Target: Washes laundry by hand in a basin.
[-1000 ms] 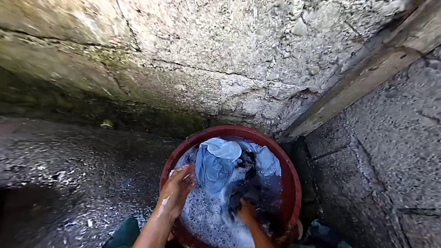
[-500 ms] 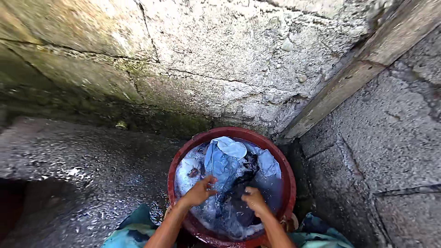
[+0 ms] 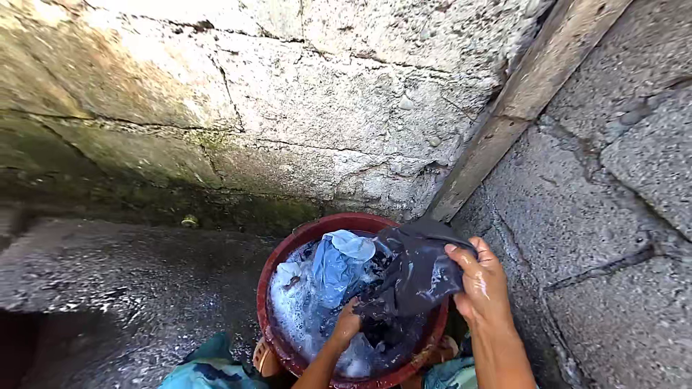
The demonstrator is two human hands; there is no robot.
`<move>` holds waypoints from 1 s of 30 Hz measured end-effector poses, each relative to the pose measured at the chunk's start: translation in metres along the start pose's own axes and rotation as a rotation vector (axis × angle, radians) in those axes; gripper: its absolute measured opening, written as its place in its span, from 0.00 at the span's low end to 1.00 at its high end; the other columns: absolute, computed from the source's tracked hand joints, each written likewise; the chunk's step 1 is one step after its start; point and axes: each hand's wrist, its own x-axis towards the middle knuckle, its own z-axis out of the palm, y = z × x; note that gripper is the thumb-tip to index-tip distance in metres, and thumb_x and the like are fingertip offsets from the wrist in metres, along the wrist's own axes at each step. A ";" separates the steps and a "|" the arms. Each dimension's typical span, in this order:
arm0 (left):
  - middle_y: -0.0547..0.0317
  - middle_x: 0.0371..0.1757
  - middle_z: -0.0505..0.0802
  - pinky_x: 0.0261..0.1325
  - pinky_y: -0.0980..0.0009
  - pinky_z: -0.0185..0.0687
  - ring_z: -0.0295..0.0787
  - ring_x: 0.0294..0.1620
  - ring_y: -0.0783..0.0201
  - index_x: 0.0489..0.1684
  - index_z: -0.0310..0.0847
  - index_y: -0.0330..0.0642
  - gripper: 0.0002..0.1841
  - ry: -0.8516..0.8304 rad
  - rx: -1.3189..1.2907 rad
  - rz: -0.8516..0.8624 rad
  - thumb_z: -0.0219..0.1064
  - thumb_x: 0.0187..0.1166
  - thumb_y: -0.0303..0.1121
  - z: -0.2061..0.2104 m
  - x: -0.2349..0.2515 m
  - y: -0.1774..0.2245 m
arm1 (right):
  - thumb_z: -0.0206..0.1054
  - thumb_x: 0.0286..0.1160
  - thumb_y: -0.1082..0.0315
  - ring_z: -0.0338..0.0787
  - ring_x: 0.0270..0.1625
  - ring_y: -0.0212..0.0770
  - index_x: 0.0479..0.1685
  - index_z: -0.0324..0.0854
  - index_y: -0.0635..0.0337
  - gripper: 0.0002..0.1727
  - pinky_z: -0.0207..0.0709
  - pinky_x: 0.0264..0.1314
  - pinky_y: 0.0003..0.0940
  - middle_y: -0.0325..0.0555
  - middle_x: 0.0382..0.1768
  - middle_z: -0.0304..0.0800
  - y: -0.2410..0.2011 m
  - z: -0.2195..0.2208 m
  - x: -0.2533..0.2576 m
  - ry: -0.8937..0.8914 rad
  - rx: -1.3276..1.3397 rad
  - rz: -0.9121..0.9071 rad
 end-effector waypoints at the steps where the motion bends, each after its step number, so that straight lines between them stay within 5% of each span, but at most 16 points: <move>1: 0.37 0.66 0.86 0.70 0.57 0.79 0.83 0.65 0.55 0.72 0.74 0.26 0.20 0.022 -0.037 -0.002 0.57 0.81 0.21 0.001 -0.003 0.008 | 0.62 0.78 0.80 0.88 0.28 0.32 0.34 0.69 0.56 0.10 0.87 0.34 0.30 0.39 0.26 0.84 0.009 -0.006 0.009 0.052 -0.013 -0.002; 4: 0.42 0.55 0.89 0.59 0.60 0.83 0.87 0.53 0.60 0.64 0.78 0.25 0.18 0.091 -0.104 0.018 0.58 0.76 0.18 0.009 -0.008 0.033 | 0.65 0.77 0.78 0.88 0.38 0.38 0.48 0.72 0.67 0.08 0.86 0.43 0.36 0.49 0.38 0.84 0.060 -0.034 0.035 0.069 -0.271 0.018; 7: 0.48 0.42 0.90 0.48 0.62 0.85 0.87 0.41 0.63 0.52 0.82 0.28 0.12 0.151 -0.185 0.021 0.63 0.73 0.18 0.018 -0.006 0.066 | 0.66 0.80 0.69 0.90 0.57 0.59 0.73 0.70 0.72 0.25 0.85 0.60 0.55 0.69 0.58 0.84 0.109 -0.062 0.036 -0.253 -0.795 0.245; 8: 0.48 0.40 0.90 0.46 0.62 0.86 0.88 0.39 0.62 0.52 0.82 0.28 0.11 0.176 -0.231 0.016 0.63 0.74 0.18 0.019 -0.005 0.077 | 0.67 0.79 0.67 0.86 0.66 0.66 0.75 0.71 0.74 0.28 0.78 0.70 0.63 0.73 0.63 0.83 0.119 -0.066 0.034 -0.432 -0.975 0.335; 10: 0.50 0.37 0.91 0.42 0.64 0.87 0.89 0.36 0.63 0.51 0.82 0.30 0.10 0.218 -0.311 0.013 0.61 0.76 0.19 0.015 -0.008 0.100 | 0.73 0.76 0.56 0.81 0.71 0.74 0.68 0.80 0.74 0.30 0.68 0.75 0.74 0.76 0.65 0.83 0.138 -0.061 0.022 -0.781 -1.243 0.501; 13: 0.53 0.35 0.92 0.38 0.66 0.89 0.90 0.33 0.65 0.50 0.80 0.32 0.08 0.200 -0.354 0.040 0.61 0.78 0.20 0.013 -0.021 0.134 | 0.79 0.67 0.43 0.81 0.72 0.72 0.65 0.81 0.74 0.41 0.68 0.75 0.73 0.75 0.65 0.83 0.155 -0.034 -0.001 -0.978 -1.201 0.599; 16: 0.53 0.36 0.91 0.39 0.68 0.89 0.90 0.34 0.66 0.55 0.76 0.32 0.09 0.146 -0.367 0.109 0.58 0.82 0.21 0.006 -0.039 0.168 | 0.81 0.67 0.49 0.83 0.71 0.62 0.66 0.80 0.73 0.38 0.70 0.78 0.63 0.70 0.63 0.85 0.152 -0.016 -0.013 -0.918 -0.905 0.502; 19: 0.52 0.39 0.91 0.40 0.67 0.90 0.91 0.37 0.64 0.59 0.74 0.33 0.11 0.101 -0.420 0.141 0.55 0.83 0.21 -0.020 -0.051 0.195 | 0.74 0.70 0.72 0.90 0.59 0.40 0.61 0.83 0.70 0.20 0.81 0.69 0.43 0.54 0.54 0.92 0.131 -0.026 -0.003 -0.803 -0.476 0.331; 22: 0.53 0.36 0.93 0.37 0.71 0.92 0.93 0.34 0.66 0.53 0.75 0.35 0.07 0.071 -0.458 0.091 0.53 0.87 0.22 -0.043 -0.055 0.212 | 0.63 0.78 0.78 0.90 0.51 0.27 0.61 0.81 0.67 0.15 0.85 0.57 0.29 0.41 0.50 0.92 0.109 -0.041 0.011 -0.756 -0.130 0.278; 25: 0.54 0.34 0.92 0.31 0.77 0.87 0.91 0.30 0.70 0.48 0.77 0.35 0.06 0.132 -0.530 -0.017 0.54 0.89 0.25 -0.058 -0.031 0.209 | 0.56 0.85 0.76 0.89 0.51 0.27 0.61 0.80 0.68 0.13 0.84 0.61 0.28 0.42 0.50 0.91 0.099 -0.038 0.013 -0.584 -0.049 0.376; 27: 0.54 0.38 0.89 0.32 0.80 0.86 0.88 0.29 0.71 0.56 0.75 0.35 0.07 0.274 -0.597 -0.091 0.57 0.87 0.26 -0.060 -0.004 0.191 | 0.57 0.89 0.71 0.87 0.56 0.32 0.64 0.80 0.69 0.14 0.79 0.65 0.32 0.49 0.55 0.89 0.105 -0.028 0.013 -0.384 -0.101 0.513; 30: 0.39 0.73 0.78 0.61 0.66 0.84 0.86 0.60 0.57 0.87 0.50 0.33 0.27 0.377 -0.457 -0.085 0.53 0.90 0.25 -0.063 0.030 0.141 | 0.60 0.89 0.63 0.83 0.66 0.46 0.67 0.78 0.71 0.19 0.74 0.72 0.46 0.60 0.64 0.84 0.150 -0.029 0.031 -0.171 -0.267 0.621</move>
